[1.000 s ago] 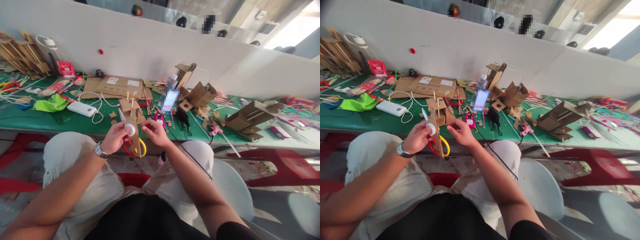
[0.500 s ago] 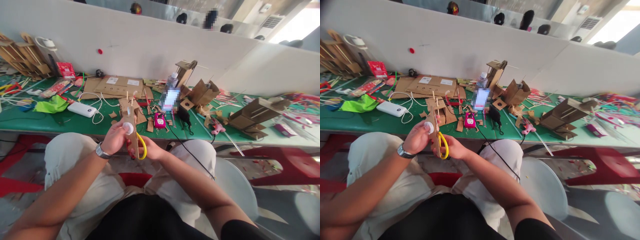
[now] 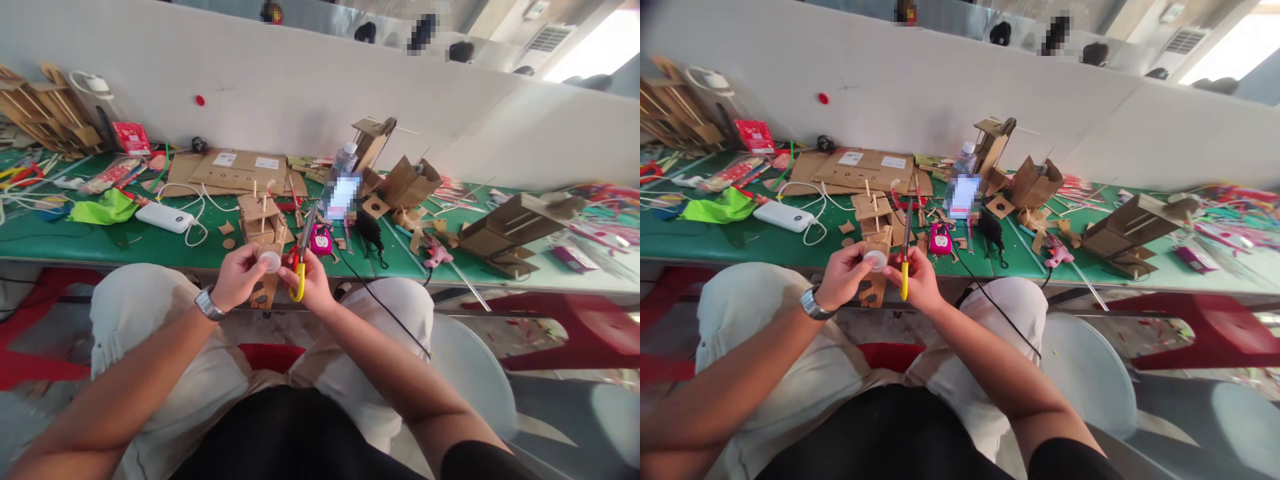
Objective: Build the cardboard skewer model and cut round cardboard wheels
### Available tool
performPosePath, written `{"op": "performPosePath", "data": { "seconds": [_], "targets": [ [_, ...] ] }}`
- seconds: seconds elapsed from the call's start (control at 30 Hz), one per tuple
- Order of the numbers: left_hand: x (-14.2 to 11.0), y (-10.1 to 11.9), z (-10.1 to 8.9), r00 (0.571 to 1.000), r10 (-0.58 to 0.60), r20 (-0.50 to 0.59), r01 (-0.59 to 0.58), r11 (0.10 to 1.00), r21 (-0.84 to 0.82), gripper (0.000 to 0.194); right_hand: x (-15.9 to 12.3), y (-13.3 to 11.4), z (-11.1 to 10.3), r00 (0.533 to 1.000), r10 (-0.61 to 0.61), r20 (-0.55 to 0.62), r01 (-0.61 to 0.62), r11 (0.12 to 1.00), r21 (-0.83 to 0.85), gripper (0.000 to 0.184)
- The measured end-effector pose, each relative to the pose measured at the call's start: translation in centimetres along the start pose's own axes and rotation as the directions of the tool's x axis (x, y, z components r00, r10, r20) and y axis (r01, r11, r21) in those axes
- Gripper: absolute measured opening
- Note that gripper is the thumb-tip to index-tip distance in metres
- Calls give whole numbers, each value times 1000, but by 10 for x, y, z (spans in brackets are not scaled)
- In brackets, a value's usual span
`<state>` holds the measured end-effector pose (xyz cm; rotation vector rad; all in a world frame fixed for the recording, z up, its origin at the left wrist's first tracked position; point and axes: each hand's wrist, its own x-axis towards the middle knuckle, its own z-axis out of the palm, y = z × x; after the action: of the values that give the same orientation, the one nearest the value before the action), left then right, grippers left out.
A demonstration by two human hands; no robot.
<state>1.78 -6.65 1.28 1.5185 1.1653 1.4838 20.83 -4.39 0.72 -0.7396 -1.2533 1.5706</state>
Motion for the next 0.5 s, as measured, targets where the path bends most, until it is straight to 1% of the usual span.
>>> {"op": "performPosePath", "data": {
  "seconds": [0.03,0.1,0.23,0.3,0.4,0.5],
  "targets": [
    [-1,0,1,1000,13,24,-14,999,47,45,-1,-1,1,1000,-15,-8,15,1000,-7,58],
    [-1,0,2,998,6,64,-12,996,90,47,-2,-2,1,999,-34,-33,33,999,-22,58],
    [-1,-2,4,993,-36,109,24,993,111,47,-2,-2,1,996,-42,-75,38,998,-44,60],
    [-1,-2,4,994,-37,103,26,994,106,45,-1,-3,1,996,-42,-76,37,997,-69,60],
    [-2,0,6,999,-35,41,32,997,64,38,-1,-5,2,997,-48,-64,41,993,-111,60],
    [-3,1,7,999,-47,1,47,999,24,36,-2,-5,4,998,-42,-55,35,992,-123,61]
  ]
}}
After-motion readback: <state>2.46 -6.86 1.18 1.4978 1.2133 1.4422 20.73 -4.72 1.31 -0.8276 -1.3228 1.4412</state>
